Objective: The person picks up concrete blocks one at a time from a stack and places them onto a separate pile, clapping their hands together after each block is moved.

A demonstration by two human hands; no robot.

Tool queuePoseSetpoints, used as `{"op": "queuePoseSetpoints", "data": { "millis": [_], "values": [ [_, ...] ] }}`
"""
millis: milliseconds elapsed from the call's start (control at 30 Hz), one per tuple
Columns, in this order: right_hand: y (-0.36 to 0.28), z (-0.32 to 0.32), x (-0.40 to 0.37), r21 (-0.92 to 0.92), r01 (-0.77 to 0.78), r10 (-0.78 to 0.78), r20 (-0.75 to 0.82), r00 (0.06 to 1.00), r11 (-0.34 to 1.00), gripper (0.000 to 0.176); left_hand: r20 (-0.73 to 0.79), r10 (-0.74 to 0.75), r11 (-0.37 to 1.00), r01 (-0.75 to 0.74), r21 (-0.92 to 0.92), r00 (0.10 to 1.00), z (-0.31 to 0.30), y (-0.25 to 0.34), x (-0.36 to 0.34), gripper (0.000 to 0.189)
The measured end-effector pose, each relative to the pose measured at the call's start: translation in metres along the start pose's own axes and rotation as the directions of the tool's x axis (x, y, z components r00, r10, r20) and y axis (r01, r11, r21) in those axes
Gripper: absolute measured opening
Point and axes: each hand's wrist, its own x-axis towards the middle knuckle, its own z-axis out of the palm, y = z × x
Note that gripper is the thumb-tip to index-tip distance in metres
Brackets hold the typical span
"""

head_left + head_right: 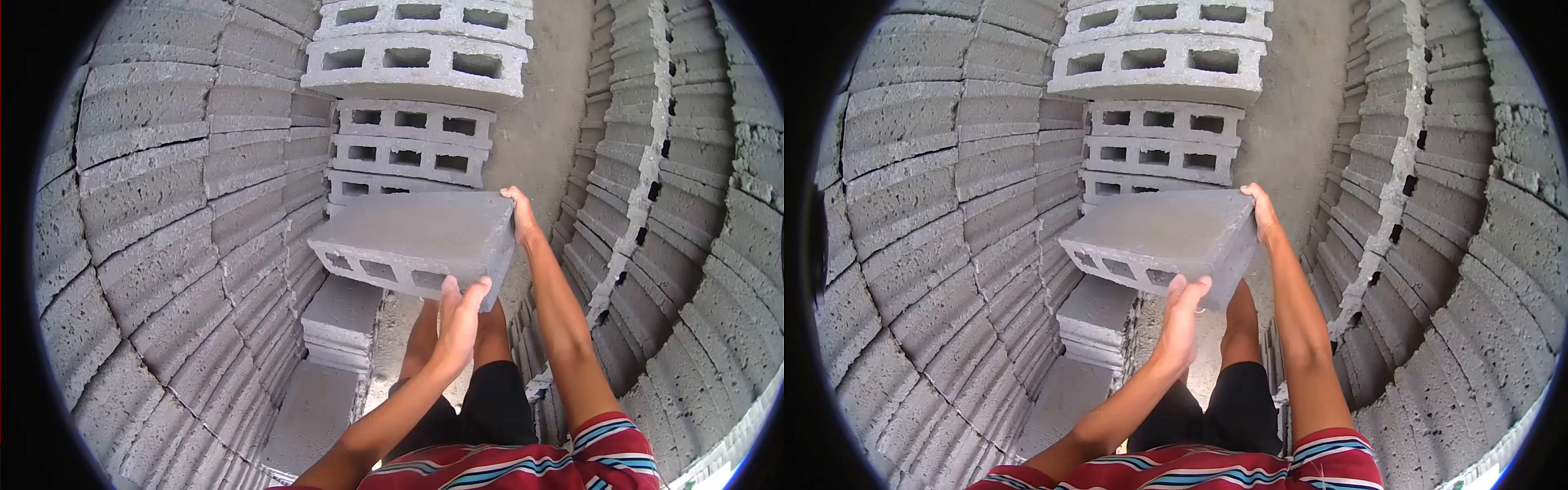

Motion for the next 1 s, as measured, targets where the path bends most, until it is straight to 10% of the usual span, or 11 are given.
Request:
{"op": "queuePoseSetpoints", "data": {
  "millis": [567, 633, 700, 767, 833, 1000],
  "values": [
    [0.028, -0.096, 0.143, 0.117, -0.24, 0.229, 0.097, 0.969, 0.964, 0.046, 0.158, -0.08, 0.986, 0.055, 0.158, 0.984, 0.059, -0.036, 0.117, 0.058],
    [0.033, -0.1, 0.152, 0.136, -0.208, 0.194, 0.107, 0.975, 0.969, 0.055, 0.076, 0.101, 0.965, -0.116, 0.233, 0.992, 0.031, -0.035, 0.107, 0.055],
    [0.036, -0.102, 0.155, 0.148, -0.236, 0.221, 0.109, 0.969, 0.96, 0.067, -0.059, 0.441, 0.754, -0.334, 0.566, 0.896, -0.011, -0.031, 0.099, 0.045],
    [0.025, -0.101, 0.148, 0.011, -0.119, 0.12, -0.096, 0.988, 0.993, 0.075, -0.17, 0.61, 0.447, -0.159, 0.88, 0.774, -0.05, -0.021, 0.1, 0.055],
    [0.017, -0.095, 0.123, -0.324, 0.04, -0.183, -0.424, 0.887, 0.945, 0.08, -0.17, 0.61, 0.288, -0.016, 0.958, 0.774, -0.083, -0.021, 0.121, 0.063],
    [-0.024, -0.067, -0.029, -0.152, 0.116, -0.147, -0.216, 0.965, 0.982, 0.081, -0.159, 0.559, 0.12, 0.111, 0.987, 0.814, -0.102, -0.03, 0.165, 0.07]
  ]
}}
